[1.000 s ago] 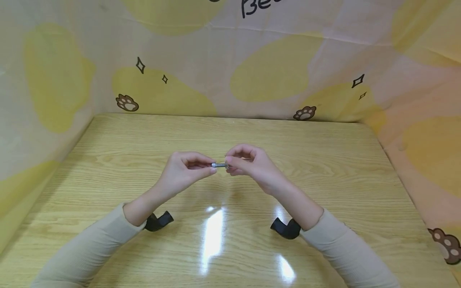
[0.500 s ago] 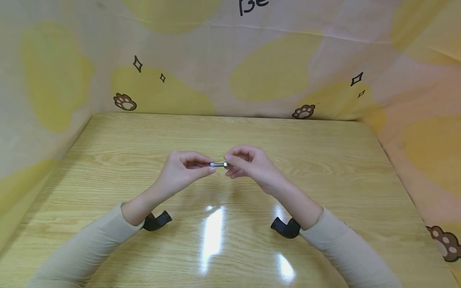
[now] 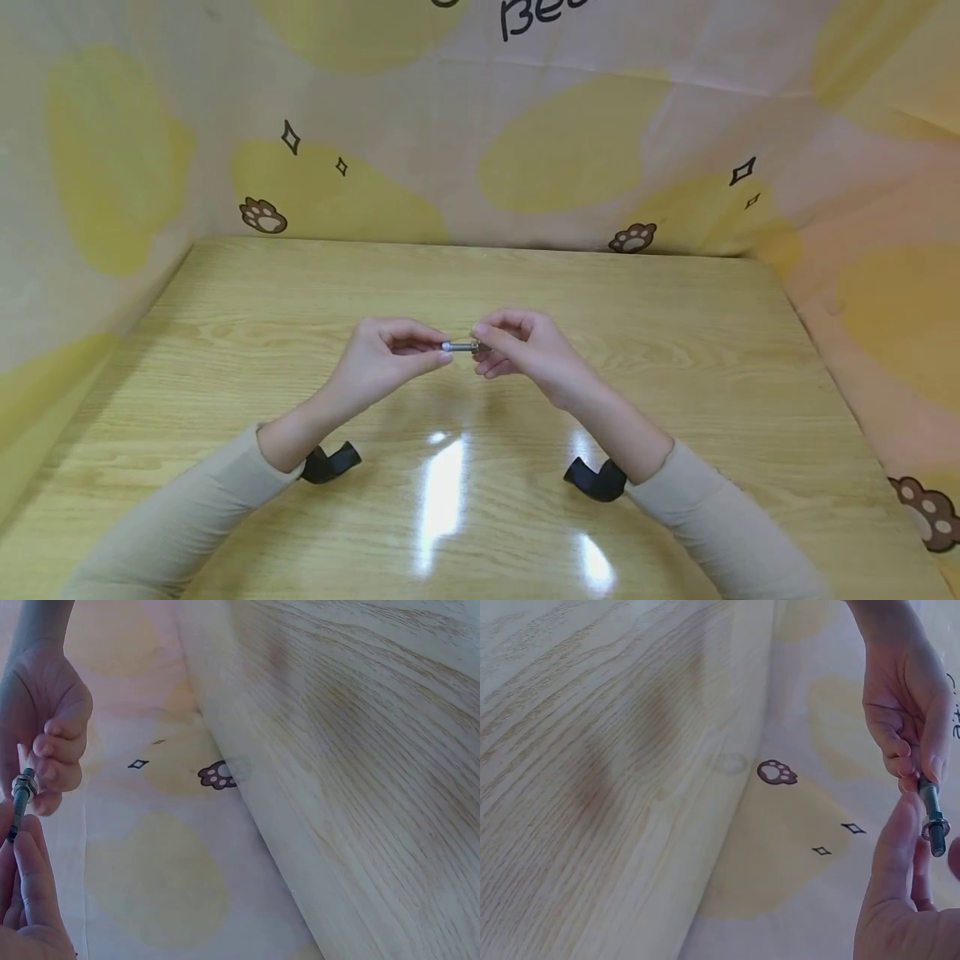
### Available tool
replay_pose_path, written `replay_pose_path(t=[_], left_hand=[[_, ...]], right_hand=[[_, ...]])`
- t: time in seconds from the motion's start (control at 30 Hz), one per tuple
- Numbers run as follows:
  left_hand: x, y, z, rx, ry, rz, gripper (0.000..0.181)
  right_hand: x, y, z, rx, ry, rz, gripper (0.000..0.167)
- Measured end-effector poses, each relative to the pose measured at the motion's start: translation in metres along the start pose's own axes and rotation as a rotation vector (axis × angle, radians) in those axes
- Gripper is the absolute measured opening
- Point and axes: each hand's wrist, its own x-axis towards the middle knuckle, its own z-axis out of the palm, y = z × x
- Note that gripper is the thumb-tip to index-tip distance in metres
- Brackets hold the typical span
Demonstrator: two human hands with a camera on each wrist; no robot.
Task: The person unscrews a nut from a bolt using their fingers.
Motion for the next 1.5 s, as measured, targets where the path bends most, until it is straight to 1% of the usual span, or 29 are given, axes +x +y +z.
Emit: replay_pose_path(t=[0.07, 0.13, 0.17, 0.23, 0.3, 0.4, 0.5, 0.57, 0.63, 0.67, 0.77, 0.8, 0.93, 1.0, 1.07, 1.13, 1.2, 1.37, 1.43, 1.5], left_hand=[[-0.0012, 0.0002, 0.0003, 0.002, -0.004, 0.001, 0.013], [-0.0021, 0.0002, 0.0004, 0.000, -0.009, 0.005, 0.013], [-0.0024, -0.0001, 0.0003, 0.001, -0.010, 0.007, 0.013], [-0.0029, -0.0003, 0.0001, -0.002, -0.011, 0.010, 0.013], [-0.0031, -0.0003, -0.0004, 0.000, -0.006, 0.012, 0.013], [-0.0033, -0.0002, -0.0010, 0.005, 0.008, 0.014, 0.013], [-0.0034, 0.0000, -0.0011, 0.006, 0.016, 0.010, 0.013], [-0.0033, -0.0002, -0.0010, 0.004, 0.015, 0.013, 0.013], [-0.0035, -0.0008, -0.0008, -0.001, 0.009, 0.011, 0.013], [-0.0037, -0.0012, -0.0007, -0.001, 0.006, 0.011, 0.013], [-0.0043, -0.0024, -0.0011, -0.004, 0.008, 0.003, 0.012], [-0.0043, -0.0025, -0.0014, -0.002, 0.012, 0.000, 0.013], [-0.0029, -0.0022, -0.0016, 0.009, 0.034, -0.006, 0.013], [-0.0019, -0.0017, -0.0013, 0.010, 0.038, -0.002, 0.014], [-0.0014, -0.0013, -0.0011, 0.008, 0.037, 0.002, 0.014], [-0.0012, -0.0013, -0.0011, 0.005, 0.038, 0.005, 0.014], [-0.0011, -0.0017, -0.0010, 0.001, 0.038, 0.005, 0.014], [-0.0018, -0.0030, -0.0016, 0.003, 0.034, 0.000, 0.013], [-0.0017, -0.0031, -0.0016, 0.006, 0.034, 0.003, 0.014], [-0.0008, -0.0028, -0.0012, 0.006, 0.035, 0.006, 0.014]], right_hand=[[-0.0004, 0.0015, 0.0011, 0.009, 0.006, 0.017, 0.010], [-0.0012, 0.0033, 0.0010, 0.020, 0.000, 0.005, 0.005], [-0.0016, 0.0042, 0.0006, 0.023, -0.006, -0.009, 0.006], [-0.0021, 0.0048, -0.0005, 0.028, -0.020, -0.034, 0.014], [-0.0020, 0.0045, -0.0007, 0.027, -0.022, -0.047, 0.017], [-0.0011, 0.0030, 0.0015, 0.023, -0.015, -0.024, 0.011], [0.0001, 0.0027, 0.0041, 0.024, -0.011, 0.008, 0.015], [0.0005, 0.0038, 0.0044, 0.031, -0.014, 0.012, 0.013], [0.0007, 0.0053, 0.0036, 0.037, -0.020, -0.011, 0.006], [0.0007, 0.0059, 0.0030, 0.040, -0.023, -0.023, 0.006], [0.0011, 0.0066, 0.0014, 0.023, -0.034, -0.050, 0.016], [0.0015, 0.0063, 0.0013, 0.008, -0.031, -0.050, 0.016], [0.0049, 0.0040, 0.0019, -0.038, -0.003, 0.013, 0.016], [0.0060, 0.0030, 0.0023, -0.030, 0.008, 0.054, 0.019], [0.0064, 0.0027, 0.0022, -0.003, 0.002, 0.077, 0.017], [0.0064, 0.0024, 0.0017, 0.024, -0.006, 0.077, 0.010], [0.0061, 0.0020, 0.0008, 0.026, -0.007, 0.056, 0.002], [0.0051, 0.0018, -0.0007, -0.015, -0.002, 0.008, 0.021], [0.0050, 0.0017, -0.0006, -0.019, -0.004, 0.009, 0.021], [0.0052, 0.0014, -0.0002, 0.000, -0.006, 0.025, 0.014]])
